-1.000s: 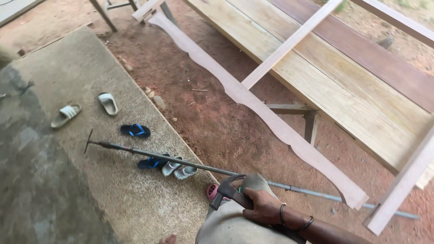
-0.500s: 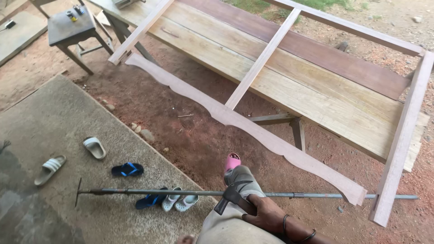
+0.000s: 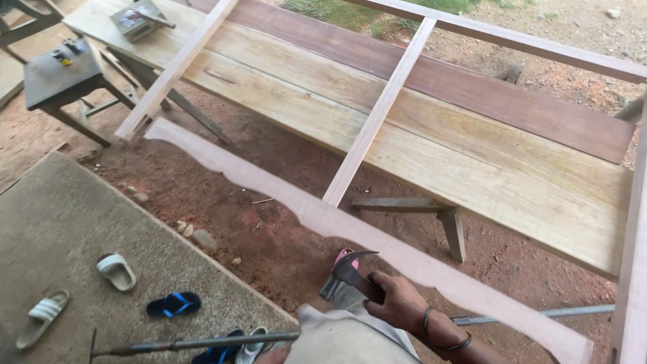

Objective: The person assembles a light-colored wooden furniture frame on a workbench, fitting rails and shaped side pieces together. They hold each joint aligned by hand and drive nails with a claw hammer, working around the frame joint by joint and repositioning the frame between nails.

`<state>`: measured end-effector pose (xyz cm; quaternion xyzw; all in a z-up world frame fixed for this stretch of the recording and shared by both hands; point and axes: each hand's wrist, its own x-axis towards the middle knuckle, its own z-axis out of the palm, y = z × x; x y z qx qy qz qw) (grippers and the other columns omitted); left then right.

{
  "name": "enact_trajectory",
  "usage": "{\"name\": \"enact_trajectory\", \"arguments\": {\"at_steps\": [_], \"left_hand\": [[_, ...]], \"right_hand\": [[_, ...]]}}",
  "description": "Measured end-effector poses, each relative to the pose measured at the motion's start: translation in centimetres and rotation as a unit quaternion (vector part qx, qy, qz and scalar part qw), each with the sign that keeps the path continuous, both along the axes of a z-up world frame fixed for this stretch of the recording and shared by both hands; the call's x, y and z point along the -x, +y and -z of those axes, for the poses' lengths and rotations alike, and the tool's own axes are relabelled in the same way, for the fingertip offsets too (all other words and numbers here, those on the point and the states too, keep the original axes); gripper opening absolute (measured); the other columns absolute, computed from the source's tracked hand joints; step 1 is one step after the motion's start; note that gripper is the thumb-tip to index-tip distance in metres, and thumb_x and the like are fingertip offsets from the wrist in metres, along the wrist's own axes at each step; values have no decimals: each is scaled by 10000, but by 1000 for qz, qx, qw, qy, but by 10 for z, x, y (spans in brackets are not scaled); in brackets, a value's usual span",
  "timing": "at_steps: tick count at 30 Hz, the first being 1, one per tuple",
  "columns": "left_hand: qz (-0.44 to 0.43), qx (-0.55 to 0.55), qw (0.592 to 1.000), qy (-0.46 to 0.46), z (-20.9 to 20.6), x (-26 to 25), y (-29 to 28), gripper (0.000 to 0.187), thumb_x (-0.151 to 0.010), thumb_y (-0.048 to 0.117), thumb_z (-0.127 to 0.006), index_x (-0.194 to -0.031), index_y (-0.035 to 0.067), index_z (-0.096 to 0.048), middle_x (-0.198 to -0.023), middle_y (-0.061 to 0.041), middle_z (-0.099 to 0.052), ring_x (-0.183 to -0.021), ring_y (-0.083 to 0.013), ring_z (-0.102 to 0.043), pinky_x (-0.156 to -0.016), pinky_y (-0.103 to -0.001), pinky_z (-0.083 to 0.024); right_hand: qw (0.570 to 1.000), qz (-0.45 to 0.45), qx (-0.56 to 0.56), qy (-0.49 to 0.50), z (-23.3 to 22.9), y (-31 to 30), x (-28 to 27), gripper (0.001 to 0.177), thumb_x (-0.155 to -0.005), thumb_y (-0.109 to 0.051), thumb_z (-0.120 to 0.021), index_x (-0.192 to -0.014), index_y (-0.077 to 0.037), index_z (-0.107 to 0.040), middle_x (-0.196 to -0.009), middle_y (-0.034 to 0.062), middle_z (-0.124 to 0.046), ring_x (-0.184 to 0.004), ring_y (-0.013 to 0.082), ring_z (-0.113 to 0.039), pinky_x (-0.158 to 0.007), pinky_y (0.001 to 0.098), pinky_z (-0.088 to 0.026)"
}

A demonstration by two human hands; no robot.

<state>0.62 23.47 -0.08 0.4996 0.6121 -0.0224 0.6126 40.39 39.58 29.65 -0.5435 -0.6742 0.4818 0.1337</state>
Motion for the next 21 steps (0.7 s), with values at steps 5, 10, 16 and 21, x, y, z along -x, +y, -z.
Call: {"name": "enact_trajectory", "arguments": {"at_steps": [5, 10, 16, 21], "left_hand": [[-55, -96, 992, -55, -199, -70, 225, 643, -994, 395, -589, -1525, 68, -436, -1520, -138, -521, -1378, -227, -529, -1123, -368, -454], [49, -283, 953, 97, -292, -120, 372, 621, -954, 428, -599, -1465, 90, -498, -1344, -143, -651, -1221, -270, -647, -1038, -409, -523], [163, -338, 906, 195, -210, -128, 450, 643, -959, 478, -605, -1430, 49, -514, -1372, -197, -599, -1280, -361, -562, -1089, -480, -423], [239, -222, 920, 219, -215, -148, 463, 648, -980, 501, -564, -1415, 24, -513, -1412, -217, -574, -1311, -365, -546, -1105, -464, -415]], "right_hand": [[997, 53, -23, -55, -11, 84, -43, 322, -774, -309, -786, -1007, -124, -664, -792, 135, -745, -697, 299, -735, -666, 414, -586], [962, 24, 41, -268, -23, 155, -76, 434, -862, -382, -701, -1284, -302, -638, -1011, 26, -757, -877, 214, -744, -768, 376, -616], [946, 31, 76, -313, 20, 180, -105, 472, -881, -387, -681, -1333, -281, -597, -1034, 33, -773, -931, 225, -756, -833, 399, -610], [955, 92, 107, -260, 43, 181, -102, 522, -849, -423, -703, -1338, -275, -599, -1060, 99, -762, -999, 308, -730, -875, 439, -597]]}}
